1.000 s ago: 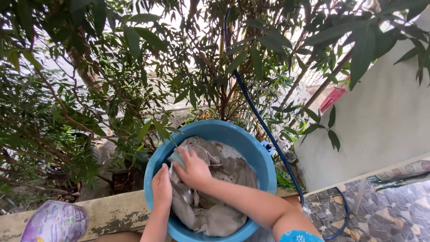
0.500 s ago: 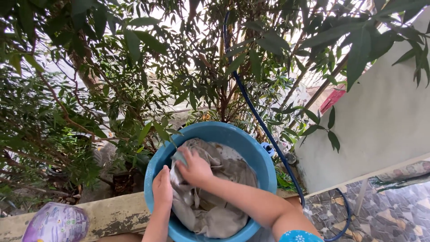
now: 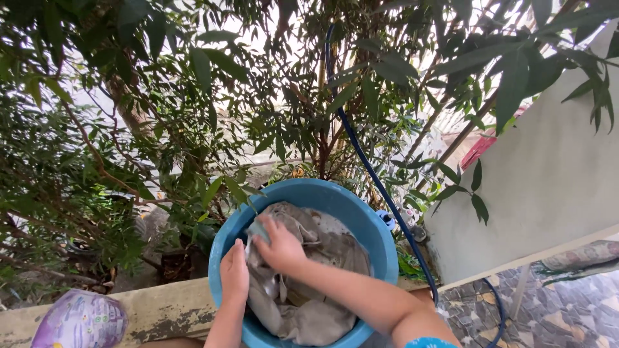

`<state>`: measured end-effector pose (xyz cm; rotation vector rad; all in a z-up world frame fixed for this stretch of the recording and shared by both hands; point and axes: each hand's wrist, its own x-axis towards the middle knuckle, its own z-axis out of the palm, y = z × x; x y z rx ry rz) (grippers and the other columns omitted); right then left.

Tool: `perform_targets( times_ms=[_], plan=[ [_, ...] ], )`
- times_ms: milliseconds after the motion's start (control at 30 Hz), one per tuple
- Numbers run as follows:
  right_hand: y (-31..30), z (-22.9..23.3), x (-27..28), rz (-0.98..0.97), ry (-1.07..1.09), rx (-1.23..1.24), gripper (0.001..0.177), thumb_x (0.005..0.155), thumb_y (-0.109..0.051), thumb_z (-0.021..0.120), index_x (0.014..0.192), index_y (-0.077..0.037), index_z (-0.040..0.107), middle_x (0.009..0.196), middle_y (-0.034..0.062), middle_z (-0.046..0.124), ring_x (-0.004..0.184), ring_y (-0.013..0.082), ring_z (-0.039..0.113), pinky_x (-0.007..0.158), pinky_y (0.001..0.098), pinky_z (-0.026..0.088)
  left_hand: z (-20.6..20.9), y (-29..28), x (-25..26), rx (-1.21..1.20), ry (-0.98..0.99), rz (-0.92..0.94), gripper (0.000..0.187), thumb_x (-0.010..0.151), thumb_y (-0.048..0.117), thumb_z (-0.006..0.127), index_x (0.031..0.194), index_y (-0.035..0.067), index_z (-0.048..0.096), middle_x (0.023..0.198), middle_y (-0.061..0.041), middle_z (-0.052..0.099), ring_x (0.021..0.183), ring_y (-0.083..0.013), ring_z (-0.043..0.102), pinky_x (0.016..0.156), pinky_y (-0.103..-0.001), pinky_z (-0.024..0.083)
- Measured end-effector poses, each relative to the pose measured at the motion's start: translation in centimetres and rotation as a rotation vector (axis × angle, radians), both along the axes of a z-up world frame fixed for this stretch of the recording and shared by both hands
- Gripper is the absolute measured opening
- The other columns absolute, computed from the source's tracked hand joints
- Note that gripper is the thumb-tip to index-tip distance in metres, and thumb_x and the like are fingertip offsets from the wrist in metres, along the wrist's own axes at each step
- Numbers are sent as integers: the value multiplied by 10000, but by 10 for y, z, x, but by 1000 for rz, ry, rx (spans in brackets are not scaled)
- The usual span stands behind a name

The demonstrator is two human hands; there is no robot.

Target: Scrubbing and washing a cloth bag in a bucket of soapy water.

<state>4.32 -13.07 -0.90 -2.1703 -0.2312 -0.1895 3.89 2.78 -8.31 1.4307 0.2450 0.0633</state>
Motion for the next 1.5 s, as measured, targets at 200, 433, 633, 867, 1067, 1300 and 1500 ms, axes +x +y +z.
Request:
perform_targets(
  times_ms=[200, 433, 633, 867, 1067, 1300, 1500],
  plan=[
    [-2, 33, -18, 133, -37, 17, 470, 1007, -372, 558, 1434, -186, 491, 1207, 227, 645, 1082, 462, 648, 902, 531, 533, -9, 3, 3, 39, 2, 43, 556, 1075, 436, 492, 1114, -83, 688, 983, -27, 696, 907, -95, 603, 800, -271, 478],
    [-7, -2, 15, -67, 167, -141, 529, 1006, -400, 548, 1482, -212, 415, 1214, 273, 601, 1056, 480, 633, 899, 550, 512, -28, 3, 9, 81, 105, 58, 605, 1058, 466, 530, 1243, -83, 703, 970, -82, 676, 907, -158, 577, 835, -316, 465],
    [-9, 23, -12, 252, -92, 216, 455, 1017, -384, 560, 1423, -205, 459, 1277, 265, 631, 1145, 460, 641, 935, 536, 520, -41, 9, 15, 75, -35, 26, 579, 1039, 457, 510, 1138, -86, 685, 1036, -8, 700, 984, -91, 615, 894, -262, 474],
    [-7, -18, 23, -81, 208, -118, 555, 998, -441, 533, 1494, -207, 442, 1279, 238, 610, 1164, 460, 604, 968, 534, 486, -37, 2, 12, 39, 78, 40, 531, 1081, 441, 546, 1121, -55, 731, 893, -18, 609, 824, -103, 505, 747, -287, 428],
    [-3, 19, -17, 156, -136, 113, 480, 1001, -379, 580, 1422, -165, 497, 1285, 221, 647, 1167, 447, 646, 965, 519, 530, -3, -1, 11, 34, 85, 24, 591, 1024, 487, 510, 1155, -42, 738, 1019, -39, 711, 953, -115, 604, 849, -293, 470],
    [-14, -2, 21, -44, 144, -256, 528, 1004, -362, 597, 1496, -248, 441, 1233, 224, 621, 1043, 473, 640, 899, 551, 517, -28, -3, 11, 53, 64, 32, 550, 1039, 473, 520, 1154, -31, 710, 1062, -45, 729, 996, -128, 633, 902, -285, 479],
    [6, 36, -24, 102, -160, 14, 478, 951, -306, 641, 1403, -215, 516, 1247, 211, 651, 1044, 459, 661, 838, 540, 548, -52, 6, 16, -9, -1, 1, 545, 1085, 456, 488, 865, -15, 649, 798, -6, 562, 759, -120, 482, 687, -312, 408]
  ],
)
